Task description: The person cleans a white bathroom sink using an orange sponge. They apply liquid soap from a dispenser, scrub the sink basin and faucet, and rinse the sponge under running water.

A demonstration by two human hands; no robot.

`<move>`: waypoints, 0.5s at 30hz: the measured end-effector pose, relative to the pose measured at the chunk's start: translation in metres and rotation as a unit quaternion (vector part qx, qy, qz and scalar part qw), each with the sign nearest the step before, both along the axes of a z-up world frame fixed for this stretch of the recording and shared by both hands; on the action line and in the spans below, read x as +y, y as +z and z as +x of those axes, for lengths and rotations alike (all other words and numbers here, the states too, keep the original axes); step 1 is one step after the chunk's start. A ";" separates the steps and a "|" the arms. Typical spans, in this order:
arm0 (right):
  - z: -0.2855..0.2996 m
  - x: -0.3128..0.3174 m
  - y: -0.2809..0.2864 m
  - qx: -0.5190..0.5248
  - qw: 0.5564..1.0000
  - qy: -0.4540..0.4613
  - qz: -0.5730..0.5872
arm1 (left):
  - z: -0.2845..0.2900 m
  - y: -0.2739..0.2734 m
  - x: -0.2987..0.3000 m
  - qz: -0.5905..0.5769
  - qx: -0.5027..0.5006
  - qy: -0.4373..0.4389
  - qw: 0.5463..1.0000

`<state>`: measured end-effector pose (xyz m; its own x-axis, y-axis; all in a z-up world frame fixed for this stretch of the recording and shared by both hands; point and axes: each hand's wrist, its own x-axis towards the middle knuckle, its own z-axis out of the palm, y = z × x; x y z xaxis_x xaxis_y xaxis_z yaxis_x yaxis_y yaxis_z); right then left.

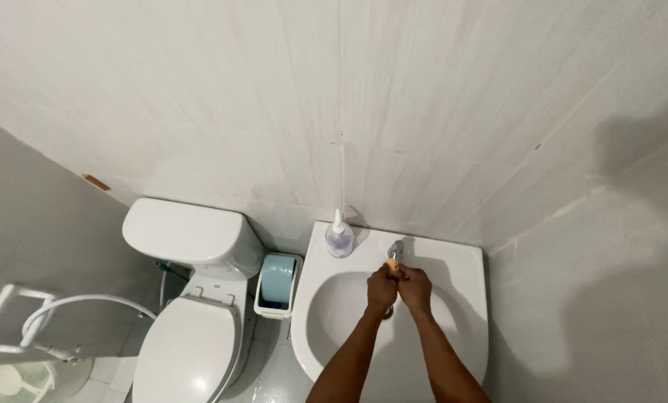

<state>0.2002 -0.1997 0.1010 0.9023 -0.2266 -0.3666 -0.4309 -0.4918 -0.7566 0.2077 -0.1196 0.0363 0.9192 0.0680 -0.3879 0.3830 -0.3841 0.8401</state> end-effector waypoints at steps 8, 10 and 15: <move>0.056 -0.009 -0.058 -0.053 0.995 -0.083 0.016 | 0.042 -0.036 -0.008 -0.011 0.011 0.106 0.994; 0.058 -0.013 -0.057 -0.038 0.996 -0.081 0.021 | 0.042 -0.032 -0.005 -0.014 0.012 0.095 0.995; 0.047 -0.018 -0.051 0.023 0.992 -0.089 0.084 | 0.035 -0.033 0.002 -0.053 0.033 0.105 0.993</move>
<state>0.2468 -0.2173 0.0502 0.8349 -0.3130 -0.4527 -0.5356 -0.2732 -0.7991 0.2425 -0.1178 0.0037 0.8613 0.2112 -0.4621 0.5010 -0.2013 0.8417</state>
